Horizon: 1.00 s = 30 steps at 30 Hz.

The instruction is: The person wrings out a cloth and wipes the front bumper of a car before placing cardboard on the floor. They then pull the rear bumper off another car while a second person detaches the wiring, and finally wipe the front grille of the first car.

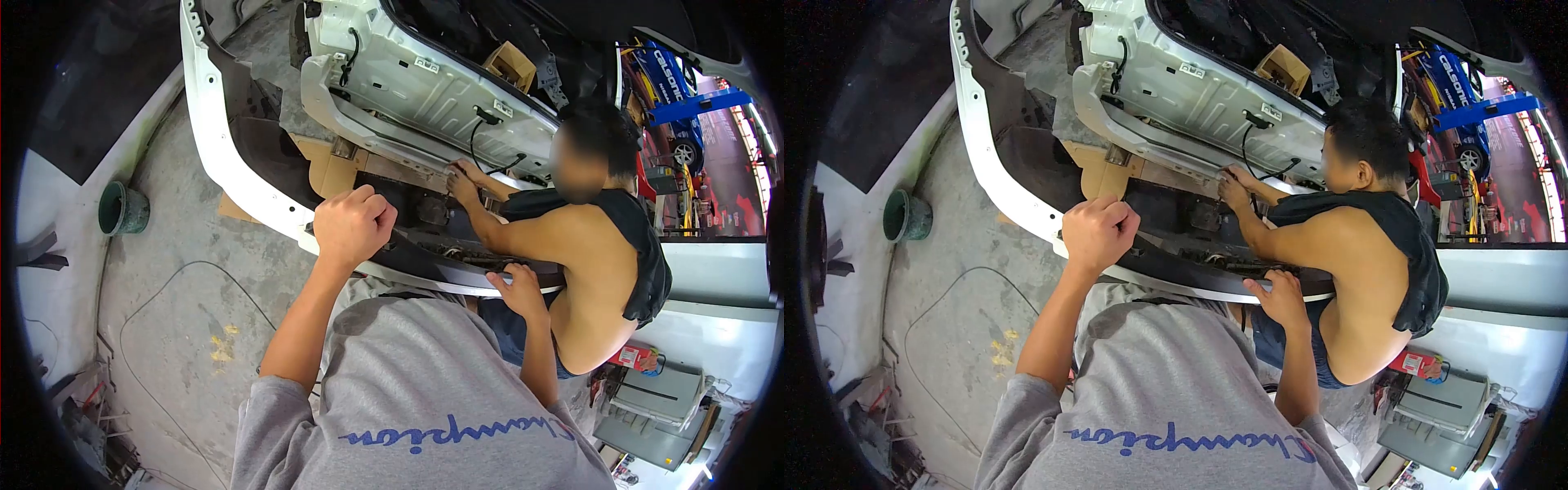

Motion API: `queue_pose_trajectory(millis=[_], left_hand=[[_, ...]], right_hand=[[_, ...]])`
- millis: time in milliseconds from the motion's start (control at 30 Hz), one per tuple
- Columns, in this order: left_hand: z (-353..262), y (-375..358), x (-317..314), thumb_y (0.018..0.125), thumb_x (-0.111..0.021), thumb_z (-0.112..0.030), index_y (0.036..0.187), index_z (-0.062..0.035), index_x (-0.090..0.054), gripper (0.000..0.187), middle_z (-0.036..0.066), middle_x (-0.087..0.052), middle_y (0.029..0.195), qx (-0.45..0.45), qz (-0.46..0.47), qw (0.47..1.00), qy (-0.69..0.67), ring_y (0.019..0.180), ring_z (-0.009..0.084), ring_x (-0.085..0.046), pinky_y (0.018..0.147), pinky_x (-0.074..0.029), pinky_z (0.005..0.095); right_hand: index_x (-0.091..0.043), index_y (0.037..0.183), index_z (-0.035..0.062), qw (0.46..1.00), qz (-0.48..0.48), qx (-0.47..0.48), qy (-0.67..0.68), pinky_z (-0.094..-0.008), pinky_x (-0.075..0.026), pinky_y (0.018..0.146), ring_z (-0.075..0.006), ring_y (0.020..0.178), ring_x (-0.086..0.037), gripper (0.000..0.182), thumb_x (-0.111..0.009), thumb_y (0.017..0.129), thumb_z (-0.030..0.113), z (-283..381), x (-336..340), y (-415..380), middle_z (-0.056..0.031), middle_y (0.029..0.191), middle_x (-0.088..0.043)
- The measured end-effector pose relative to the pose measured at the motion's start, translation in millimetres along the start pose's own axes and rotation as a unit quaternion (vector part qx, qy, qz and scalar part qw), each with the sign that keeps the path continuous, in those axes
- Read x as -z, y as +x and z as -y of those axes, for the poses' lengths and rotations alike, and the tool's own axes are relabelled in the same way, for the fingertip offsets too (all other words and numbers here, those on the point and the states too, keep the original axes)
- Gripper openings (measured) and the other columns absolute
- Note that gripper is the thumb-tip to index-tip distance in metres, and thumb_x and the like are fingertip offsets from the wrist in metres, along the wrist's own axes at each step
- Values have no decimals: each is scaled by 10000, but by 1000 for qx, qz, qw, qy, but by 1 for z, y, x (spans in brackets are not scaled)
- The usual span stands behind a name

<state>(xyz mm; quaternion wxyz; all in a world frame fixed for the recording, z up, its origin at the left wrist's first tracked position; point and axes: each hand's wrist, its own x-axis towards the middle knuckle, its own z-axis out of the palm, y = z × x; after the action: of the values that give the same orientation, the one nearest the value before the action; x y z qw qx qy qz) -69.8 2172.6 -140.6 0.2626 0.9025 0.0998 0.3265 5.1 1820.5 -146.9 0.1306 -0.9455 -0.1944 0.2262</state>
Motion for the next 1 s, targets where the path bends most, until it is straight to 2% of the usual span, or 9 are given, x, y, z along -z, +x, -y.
queue_pose_trajectory(millis=[133, 200, 300, 400, 700, 800, 1000], left_hand=[[1, -1, 0, 663, -685, -78, 545, -81, -534, 192, 39, -488, 554, 3, 19, 1000, 11, 475, 245, -529, 448, -423, 346], [4, -2, 0, 676, -711, -128, 525, -109, -502, 259, 17, -450, 560, -3, 15, 1000, 16, 472, 228, -521, 421, -388, 349], [3, 0, 2, 670, -685, -85, 548, -82, -535, 193, 40, -489, 558, 1, 22, 1000, 15, 475, 245, -530, 448, -422, 344], [7, -1, -1, 683, -706, -128, 523, -110, -500, 261, 21, -457, 565, -1, 18, 1000, 16, 466, 235, -516, 417, -386, 349], [7, 3, 3, 689, -713, -139, 525, -117, -518, 256, 10, -480, 577, 5, 27, 999, 18, 497, 225, -545, 436, -413, 352], [5, 5, 6, 680, -687, -95, 541, -88, -518, 219, 40, -488, 553, 3, 23, 1000, -2, 468, 247, -524, 443, -415, 348], [3, 2, 6, 674, -696, -90, 546, -92, -527, 212, 33, -498, 559, -3, 17, 1000, -5, 477, 239, -528, 451, -418, 343]], right_hand=[[-668, 864, -27, 1000, 13, -10, -12, -472, -437, 908, -410, 992, -604, 558, -663, 872, 531, 2, 0, -2, -242, 959, -654], [-667, 870, -27, 1000, 0, -1, -5, -471, -438, 907, -406, 999, -602, 552, -666, 872, 525, 2, -3, -2, -239, 966, -652], [-670, 880, -27, 1000, 12, -4, -10, -470, -437, 910, -405, 1011, -599, 553, -664, 872, 526, -1, -4, -1, -234, 978, -654], [-673, 885, -25, 1000, 5, -4, 2, -470, -437, 912, -405, 1015, -598, 557, -660, 873, 531, 9, 0, -3, -227, 987, -658], [-681, 903, -18, 1000, -2, -13, -19, -465, -435, 928, -405, 1020, -597, 557, -652, 875, 537, 10, -1, -1, -223, 989, -662], [-684, 912, -15, 1000, -2, -15, -23, -465, -436, 929, -404, 1016, -598, 551, -654, 874, 534, 15, 2, -3, -221, 985, -663], [-683, 901, -3, 999, 21, -24, -10, -465, -439, 919, -400, 1009, -600, 524, -666, 871, 520, 16, 5, -2, -219, 980, -662]])
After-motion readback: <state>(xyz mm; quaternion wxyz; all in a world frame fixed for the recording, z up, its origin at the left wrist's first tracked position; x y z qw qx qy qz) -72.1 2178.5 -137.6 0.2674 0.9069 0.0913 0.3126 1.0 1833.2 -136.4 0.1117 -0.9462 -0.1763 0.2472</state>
